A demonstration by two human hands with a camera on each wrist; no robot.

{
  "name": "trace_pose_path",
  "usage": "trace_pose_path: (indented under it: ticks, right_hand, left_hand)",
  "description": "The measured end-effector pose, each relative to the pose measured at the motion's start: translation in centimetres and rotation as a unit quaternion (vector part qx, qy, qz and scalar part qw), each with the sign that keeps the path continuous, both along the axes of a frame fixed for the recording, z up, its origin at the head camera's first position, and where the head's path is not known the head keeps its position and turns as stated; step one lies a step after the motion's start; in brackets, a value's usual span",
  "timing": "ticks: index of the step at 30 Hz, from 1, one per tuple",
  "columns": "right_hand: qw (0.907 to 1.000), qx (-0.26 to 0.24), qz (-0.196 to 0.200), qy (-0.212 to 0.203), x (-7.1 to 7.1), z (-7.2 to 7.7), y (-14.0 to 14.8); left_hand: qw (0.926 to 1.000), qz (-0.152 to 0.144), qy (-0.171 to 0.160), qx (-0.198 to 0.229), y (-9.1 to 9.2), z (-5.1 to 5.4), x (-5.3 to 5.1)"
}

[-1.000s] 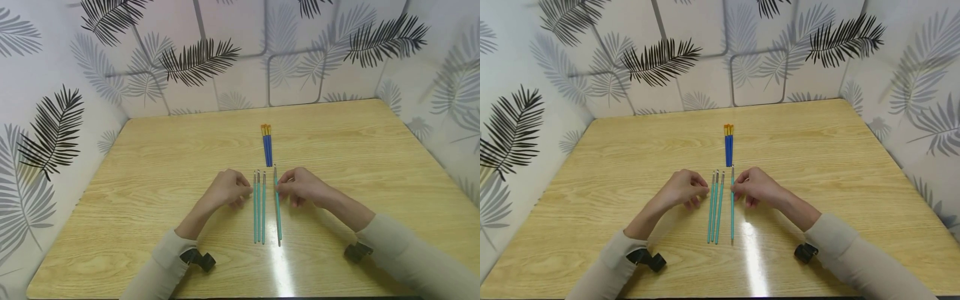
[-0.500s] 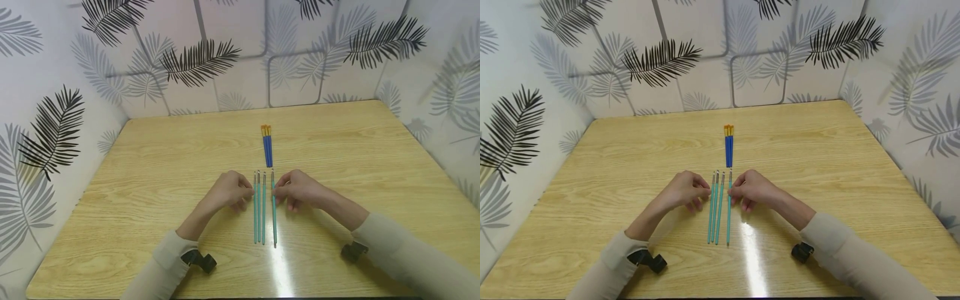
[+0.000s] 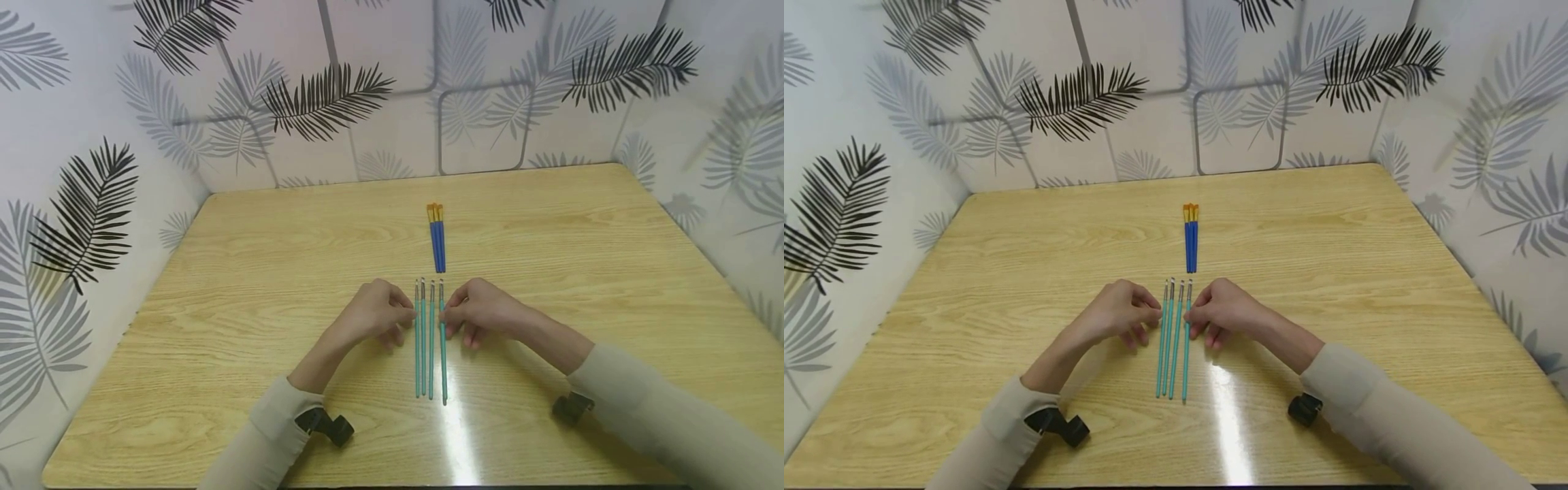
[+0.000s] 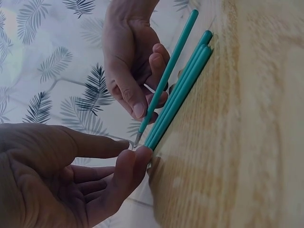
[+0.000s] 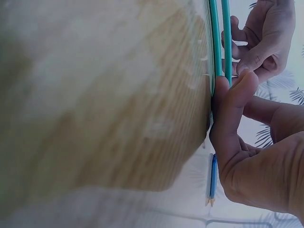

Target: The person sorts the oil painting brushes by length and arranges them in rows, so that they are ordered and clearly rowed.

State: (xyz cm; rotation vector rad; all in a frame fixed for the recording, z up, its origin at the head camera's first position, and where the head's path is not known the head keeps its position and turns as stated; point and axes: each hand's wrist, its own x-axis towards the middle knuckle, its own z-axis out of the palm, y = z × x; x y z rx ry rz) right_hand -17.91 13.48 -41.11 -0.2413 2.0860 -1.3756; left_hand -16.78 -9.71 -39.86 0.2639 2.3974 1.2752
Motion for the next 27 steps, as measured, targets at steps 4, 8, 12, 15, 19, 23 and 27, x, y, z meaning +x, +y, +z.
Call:
trace_pose_path:
  ticks: [4,8,12,15,19,23,27]
  right_hand:
    - [1.0,-0.002,0.002,0.004,0.06,0.13,-0.1]
    - [1.0,-0.007,-0.002,0.002,0.11,0.19,-0.19]
    - [0.9999,-0.007,-0.009,-0.001,0.12,0.16,-0.27]
    - [0.9999,-0.009,-0.012,-0.001,0.14,0.14,-0.24]
    - [0.9998,-0.014,-0.012,-0.001,0.16,0.13,-0.17]
    - [0.9998,-0.017,-0.01,0.001,0.12,0.12,-0.15]
    - [0.9998,-0.017,-0.009,0.003,-0.04,0.03,-0.22]
  left_hand:
    - [1.0,0.0,-0.006,0.001,0.0,-0.07,-0.01]
    - [1.0,0.001,-0.009,0.002,-0.02,-0.16,-0.04]
    - [1.0,-0.002,-0.009,0.002,-0.05,-0.26,-0.12]
    - [1.0,-0.004,-0.009,-0.001,-0.03,-0.3,-0.16]
    - [0.9999,-0.004,-0.01,-0.004,0.05,-0.33,-0.17]
    - [0.9999,-0.008,-0.009,-0.003,0.15,-0.38,-0.17]
    - [0.9999,-0.011,-0.009,0.001,0.19,-0.43,-0.13]
